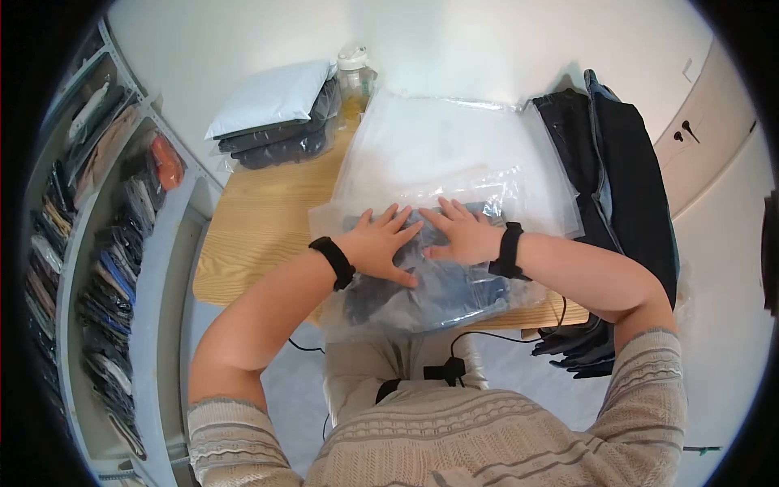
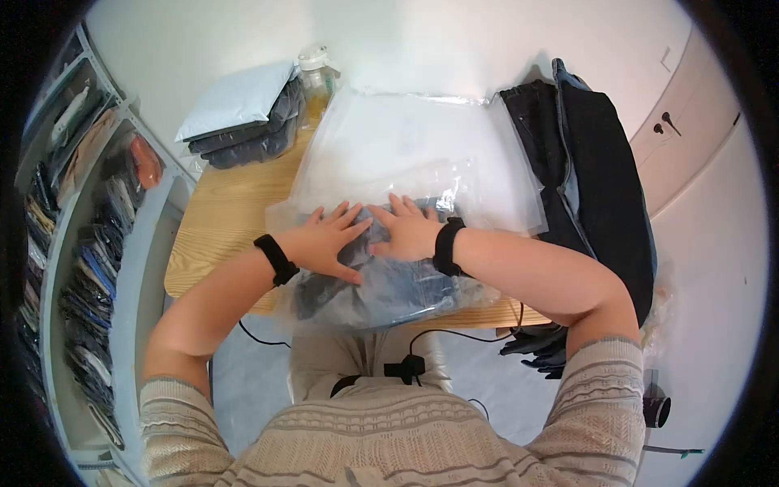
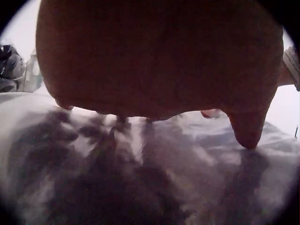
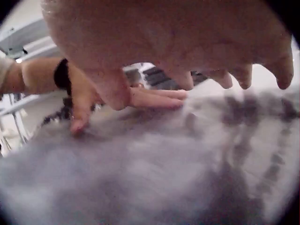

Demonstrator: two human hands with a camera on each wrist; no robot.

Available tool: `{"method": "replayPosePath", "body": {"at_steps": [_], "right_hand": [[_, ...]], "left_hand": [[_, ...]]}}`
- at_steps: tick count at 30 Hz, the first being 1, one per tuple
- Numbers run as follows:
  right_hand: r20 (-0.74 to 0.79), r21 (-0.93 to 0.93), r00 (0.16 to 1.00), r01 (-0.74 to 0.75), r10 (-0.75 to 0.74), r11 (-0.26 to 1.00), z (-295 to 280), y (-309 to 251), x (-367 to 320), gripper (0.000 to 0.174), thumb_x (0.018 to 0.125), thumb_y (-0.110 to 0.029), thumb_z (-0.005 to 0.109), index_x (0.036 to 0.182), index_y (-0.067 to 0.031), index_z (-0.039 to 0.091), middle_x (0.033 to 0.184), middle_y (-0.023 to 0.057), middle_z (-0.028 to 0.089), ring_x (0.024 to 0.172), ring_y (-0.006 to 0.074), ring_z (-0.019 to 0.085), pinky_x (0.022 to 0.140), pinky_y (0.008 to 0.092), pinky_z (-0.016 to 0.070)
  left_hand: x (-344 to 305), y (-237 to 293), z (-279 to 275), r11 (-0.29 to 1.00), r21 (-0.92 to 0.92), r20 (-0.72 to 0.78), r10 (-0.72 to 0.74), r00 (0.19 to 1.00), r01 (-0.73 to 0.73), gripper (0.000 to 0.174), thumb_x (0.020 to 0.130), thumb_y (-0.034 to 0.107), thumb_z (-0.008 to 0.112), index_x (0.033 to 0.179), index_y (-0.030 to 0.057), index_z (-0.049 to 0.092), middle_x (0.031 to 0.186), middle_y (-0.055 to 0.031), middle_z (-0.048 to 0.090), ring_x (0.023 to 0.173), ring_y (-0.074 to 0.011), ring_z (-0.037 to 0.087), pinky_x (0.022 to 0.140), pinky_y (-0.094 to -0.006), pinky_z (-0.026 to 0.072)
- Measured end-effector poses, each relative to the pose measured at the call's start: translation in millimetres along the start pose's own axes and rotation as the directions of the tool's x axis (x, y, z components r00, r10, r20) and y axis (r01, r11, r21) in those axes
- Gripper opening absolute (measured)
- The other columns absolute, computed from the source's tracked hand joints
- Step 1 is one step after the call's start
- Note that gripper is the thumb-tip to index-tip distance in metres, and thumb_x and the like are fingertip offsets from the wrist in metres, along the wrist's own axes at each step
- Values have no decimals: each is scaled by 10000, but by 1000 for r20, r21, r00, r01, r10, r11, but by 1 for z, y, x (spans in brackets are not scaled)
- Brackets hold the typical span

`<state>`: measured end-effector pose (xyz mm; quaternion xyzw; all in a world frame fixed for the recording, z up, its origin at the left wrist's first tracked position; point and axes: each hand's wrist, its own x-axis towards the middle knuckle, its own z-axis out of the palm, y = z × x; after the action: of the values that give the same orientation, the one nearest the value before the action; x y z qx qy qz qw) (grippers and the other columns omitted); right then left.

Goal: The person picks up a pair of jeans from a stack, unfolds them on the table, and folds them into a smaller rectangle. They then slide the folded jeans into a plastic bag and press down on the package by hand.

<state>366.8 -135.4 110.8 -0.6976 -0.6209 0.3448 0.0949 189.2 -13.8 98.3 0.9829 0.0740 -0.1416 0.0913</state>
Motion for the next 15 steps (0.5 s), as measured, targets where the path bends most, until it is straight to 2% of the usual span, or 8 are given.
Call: {"method": "replayPosePath", "body": {"at_steps": [1, 2, 4, 9, 15], "right_hand": [[-3, -361, 990, -131, 139, 923, 2, 1, 5, 875, 822, -577, 555, 1487, -160, 167, 1519, 238, 105, 1417, 375, 89, 1095, 573, 141], [7, -359, 990, -126, 138, 925, 2, 6, 11, 875, 822, -577, 555, 1487, -160, 167, 1519, 238, 105, 1417, 375, 89, 1095, 573, 141], [68, -374, 986, -114, 150, 920, 3, 15, 18, 936, 767, -682, 531, 1493, -250, 129, 1536, 216, 23, 1429, 364, 12, 1052, 672, 75], [63, -371, 989, -98, 130, 923, 8, 23, 26, 914, 781, -657, 552, 1487, -235, 153, 1518, 225, 109, 1419, 376, 65, 1043, 687, 89], [86, -377, 983, -120, 164, 918, 8, 25, 35, 902, 788, -650, 550, 1485, -243, 148, 1520, 229, 92, 1421, 376, 52, 1029, 704, 88]], "left_hand": [[0, -1, 4, 1000, 3, 24, -22, 999, 22, 1067, 718, 733, 561, 1486, 113, 155, 1522, -244, 83, 1423, -379, 29, 1110, -565, 66], [0, -4, 9, 999, 1, 51, -44, 998, 44, 1092, 706, 747, 560, 1490, 117, 136, 1525, -239, 80, 1423, -377, 35, 1108, -567, 64], [2, -10, 17, 998, -23, 49, -58, 997, 59, 1100, 703, 756, 554, 1492, 122, 122, 1527, -234, 77, 1423, -374, 40, 1107, -566, 62], [10, -18, 23, 994, -92, 99, -56, 994, 65, 1119, 695, 768, 550, 1496, 132, 97, 1528, -230, 72, 1425, -369, 44, 1108, -556, 54], [13, -24, 22, 993, -98, 103, -53, 993, 64, 1111, 704, 759, 551, 1496, 132, 89, 1529, -226, 76, 1427, -360, 40, 1109, -554, 46]]}}
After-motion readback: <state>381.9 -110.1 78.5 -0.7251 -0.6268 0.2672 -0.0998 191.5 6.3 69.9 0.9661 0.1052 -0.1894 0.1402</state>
